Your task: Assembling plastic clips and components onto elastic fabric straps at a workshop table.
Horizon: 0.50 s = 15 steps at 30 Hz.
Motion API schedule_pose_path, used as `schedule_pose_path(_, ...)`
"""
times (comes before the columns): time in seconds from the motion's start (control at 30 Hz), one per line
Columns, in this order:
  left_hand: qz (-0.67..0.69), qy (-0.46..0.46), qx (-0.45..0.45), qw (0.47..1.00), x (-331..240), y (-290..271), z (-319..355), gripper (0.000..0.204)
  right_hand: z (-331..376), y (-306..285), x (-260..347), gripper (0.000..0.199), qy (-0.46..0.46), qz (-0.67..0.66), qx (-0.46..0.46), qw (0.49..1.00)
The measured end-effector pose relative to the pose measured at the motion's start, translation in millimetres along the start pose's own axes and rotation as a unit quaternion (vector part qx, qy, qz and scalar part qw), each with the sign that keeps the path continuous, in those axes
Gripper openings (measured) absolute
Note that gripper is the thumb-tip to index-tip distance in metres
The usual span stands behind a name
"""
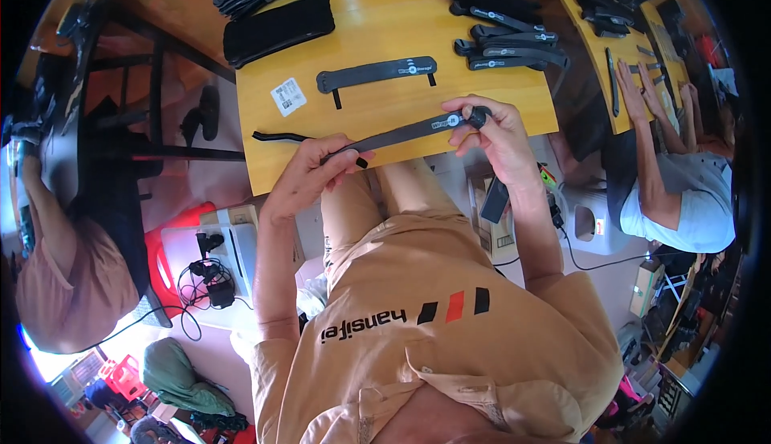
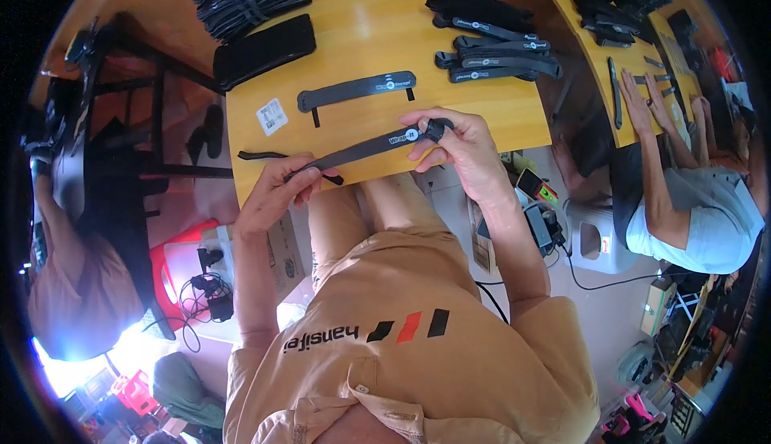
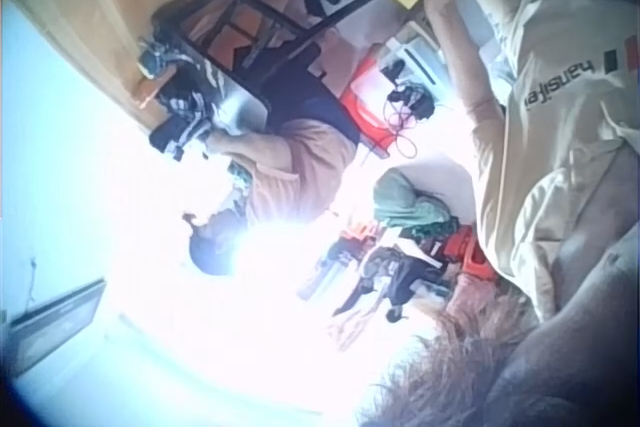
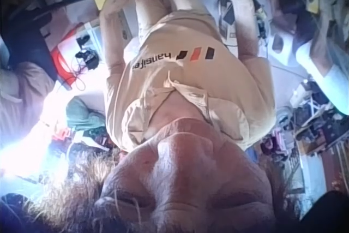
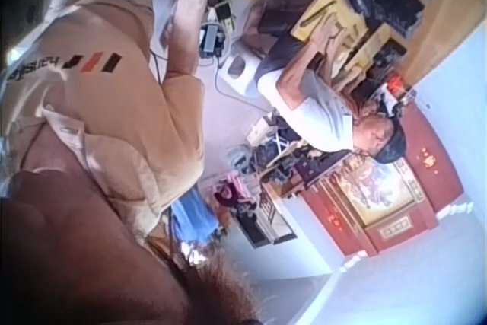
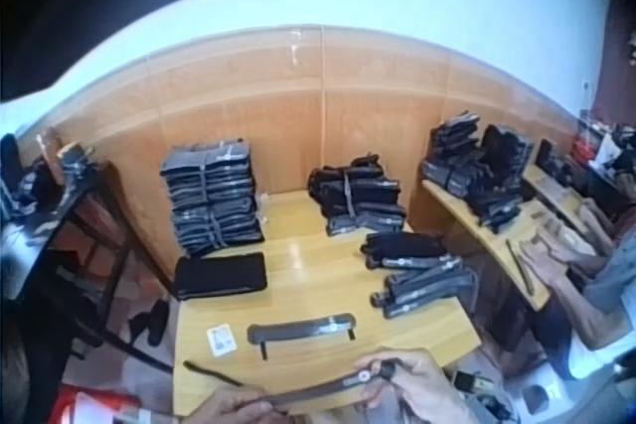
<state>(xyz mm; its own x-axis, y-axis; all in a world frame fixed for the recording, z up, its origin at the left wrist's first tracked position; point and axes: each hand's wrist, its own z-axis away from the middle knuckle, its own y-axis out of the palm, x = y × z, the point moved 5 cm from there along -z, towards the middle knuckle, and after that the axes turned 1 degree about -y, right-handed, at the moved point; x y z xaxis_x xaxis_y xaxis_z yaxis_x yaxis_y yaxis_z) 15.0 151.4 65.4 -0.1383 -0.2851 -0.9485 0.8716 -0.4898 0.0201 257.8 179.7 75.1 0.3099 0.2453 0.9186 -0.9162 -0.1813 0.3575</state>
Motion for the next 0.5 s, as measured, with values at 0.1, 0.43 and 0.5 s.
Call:
schedule_pose_path(0.1,0.018,0.040,-0.013,0.999,3,-7,-9,0.021,-8,-20,-12,0.017,0.006,0.065,-0.028,0.997)
schedule_pose_path(0.43,0.096,-0.032,-0.195,0.976,30,-53,-42,0.016,-50,-42,-24,0.016,0.041,0.102,-0.023,0.994)
schedule_pose_path(0.5,0.072,-0.026,-0.221,0.972,34,-62,-47,0.013,-61,-47,-29,0.018,0.042,0.115,-0.027,0.992)
